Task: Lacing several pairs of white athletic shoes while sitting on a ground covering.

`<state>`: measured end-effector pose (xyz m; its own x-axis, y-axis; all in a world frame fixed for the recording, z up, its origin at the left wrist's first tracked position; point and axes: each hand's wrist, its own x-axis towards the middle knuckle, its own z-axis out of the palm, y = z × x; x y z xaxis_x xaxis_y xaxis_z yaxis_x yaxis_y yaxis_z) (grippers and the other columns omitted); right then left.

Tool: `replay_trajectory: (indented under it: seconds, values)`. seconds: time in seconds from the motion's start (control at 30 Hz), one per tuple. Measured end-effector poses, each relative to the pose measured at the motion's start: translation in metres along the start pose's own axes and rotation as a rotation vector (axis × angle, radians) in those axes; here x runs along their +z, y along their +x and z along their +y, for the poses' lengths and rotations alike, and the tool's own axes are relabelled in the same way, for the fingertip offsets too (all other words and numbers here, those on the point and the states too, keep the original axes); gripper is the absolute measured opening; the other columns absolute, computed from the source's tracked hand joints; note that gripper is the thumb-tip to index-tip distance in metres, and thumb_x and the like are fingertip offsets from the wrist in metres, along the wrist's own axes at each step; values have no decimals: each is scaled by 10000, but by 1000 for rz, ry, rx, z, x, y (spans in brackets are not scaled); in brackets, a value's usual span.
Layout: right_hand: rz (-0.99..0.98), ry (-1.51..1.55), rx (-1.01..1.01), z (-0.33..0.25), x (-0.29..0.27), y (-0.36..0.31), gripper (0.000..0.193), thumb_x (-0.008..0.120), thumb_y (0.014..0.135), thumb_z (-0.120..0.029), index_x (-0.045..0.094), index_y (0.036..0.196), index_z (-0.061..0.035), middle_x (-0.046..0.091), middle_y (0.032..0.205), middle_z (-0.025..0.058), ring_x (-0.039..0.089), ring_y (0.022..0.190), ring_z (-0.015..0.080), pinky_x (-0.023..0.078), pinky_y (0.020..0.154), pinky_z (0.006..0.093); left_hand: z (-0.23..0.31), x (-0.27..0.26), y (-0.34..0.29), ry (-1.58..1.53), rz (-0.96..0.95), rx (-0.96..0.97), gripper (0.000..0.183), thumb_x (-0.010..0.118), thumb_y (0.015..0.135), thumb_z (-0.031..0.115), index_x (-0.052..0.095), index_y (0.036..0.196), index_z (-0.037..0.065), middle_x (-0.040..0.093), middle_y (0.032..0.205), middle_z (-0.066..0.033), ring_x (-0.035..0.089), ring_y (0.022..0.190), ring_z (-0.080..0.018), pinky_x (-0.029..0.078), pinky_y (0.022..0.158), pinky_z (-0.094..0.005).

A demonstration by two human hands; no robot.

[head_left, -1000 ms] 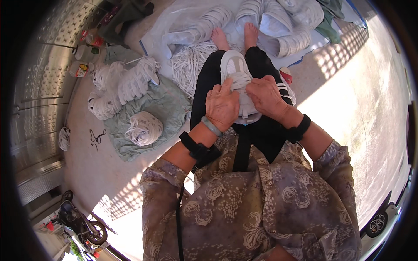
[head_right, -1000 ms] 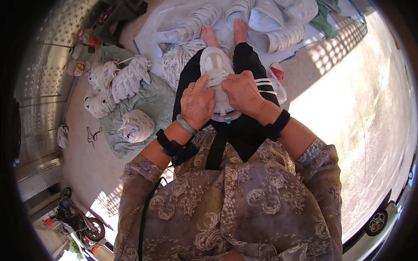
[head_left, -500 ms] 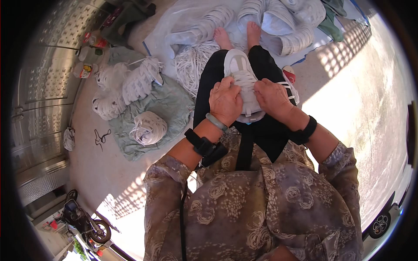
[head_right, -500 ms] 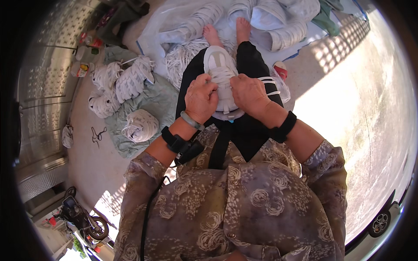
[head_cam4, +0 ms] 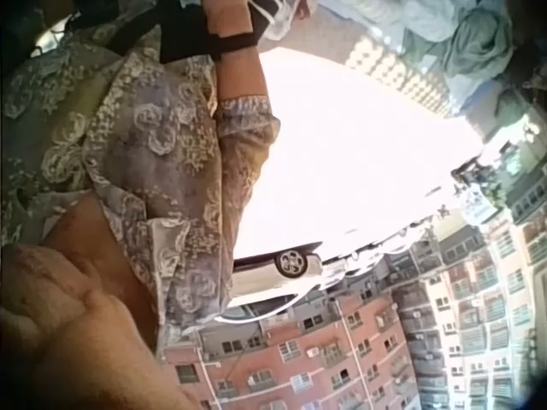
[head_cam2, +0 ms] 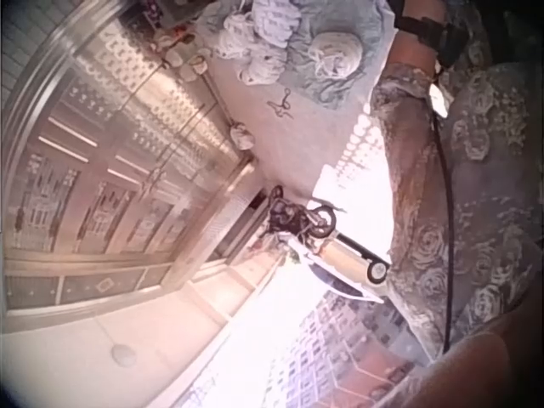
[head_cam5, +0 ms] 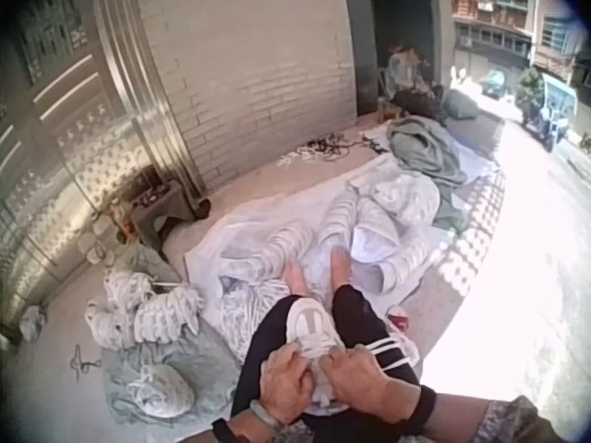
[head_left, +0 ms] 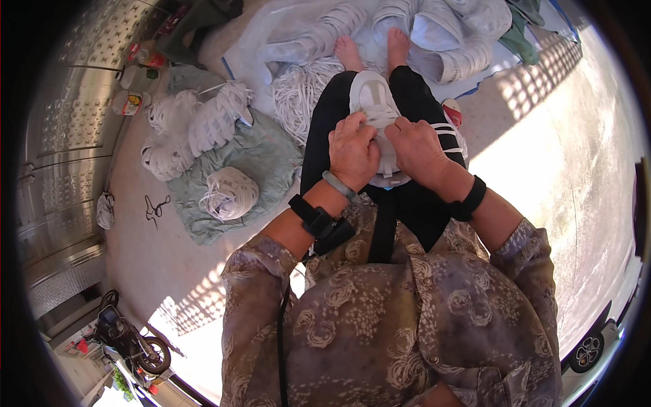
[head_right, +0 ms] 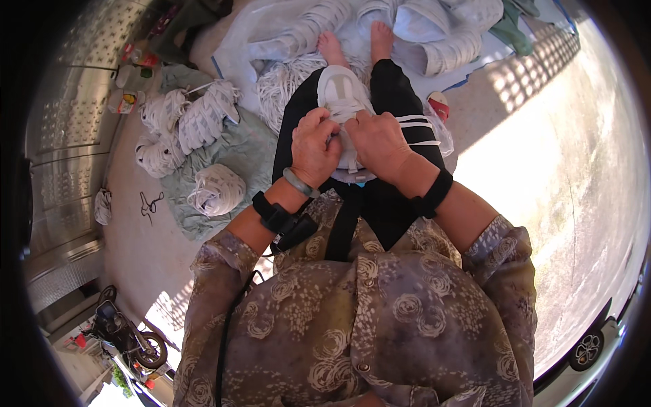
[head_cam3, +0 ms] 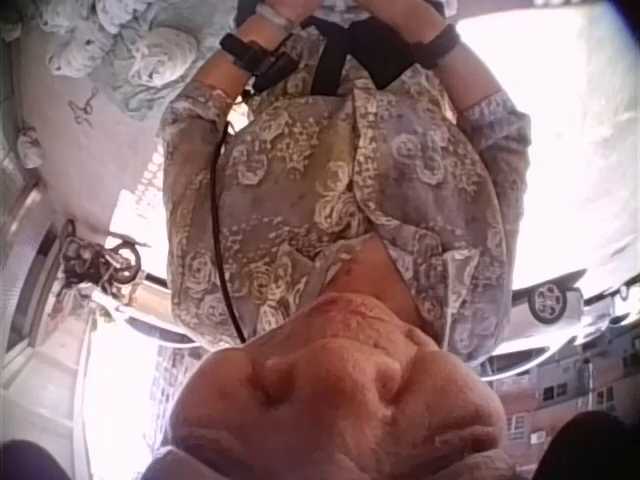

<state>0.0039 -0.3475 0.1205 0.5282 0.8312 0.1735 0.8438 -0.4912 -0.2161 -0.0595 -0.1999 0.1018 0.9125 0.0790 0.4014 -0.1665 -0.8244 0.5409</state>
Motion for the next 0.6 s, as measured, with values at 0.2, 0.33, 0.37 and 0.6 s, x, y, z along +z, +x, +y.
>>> replay_trajectory:
  seconds: [0.2,0.33,0.37,0.6]
  values:
    - [147,309,326,0,8,-5,114,570,701,-100,518,794,-59,538,755,115,572,650,327,440,586,463,-2,-1,-1,-43,-28,-40,168,600,607,12,581,769,52,546,997,-120,535,907,-311,430,764,-384]
    - [195,298,316,-3,9,-10,93,558,713,-108,508,780,-66,536,746,115,553,654,322,425,609,431,-2,3,-2,-94,32,-29,153,584,625,-18,587,765,44,555,993,-135,551,910,-319,454,776,-366]
    - [227,267,298,-4,9,-9,91,561,704,-104,510,772,-70,538,743,109,550,660,311,415,628,414,-3,3,-3,-116,55,-32,155,578,629,-29,591,767,41,558,987,-141,555,905,-321,460,771,-361]
    - [245,102,188,-9,12,0,95,561,656,-69,525,744,-74,547,733,92,550,685,271,375,698,379,-5,4,-4,-91,46,16,180,581,612,11,586,789,42,533,1038,-148,535,916,-348,447,773,-400]
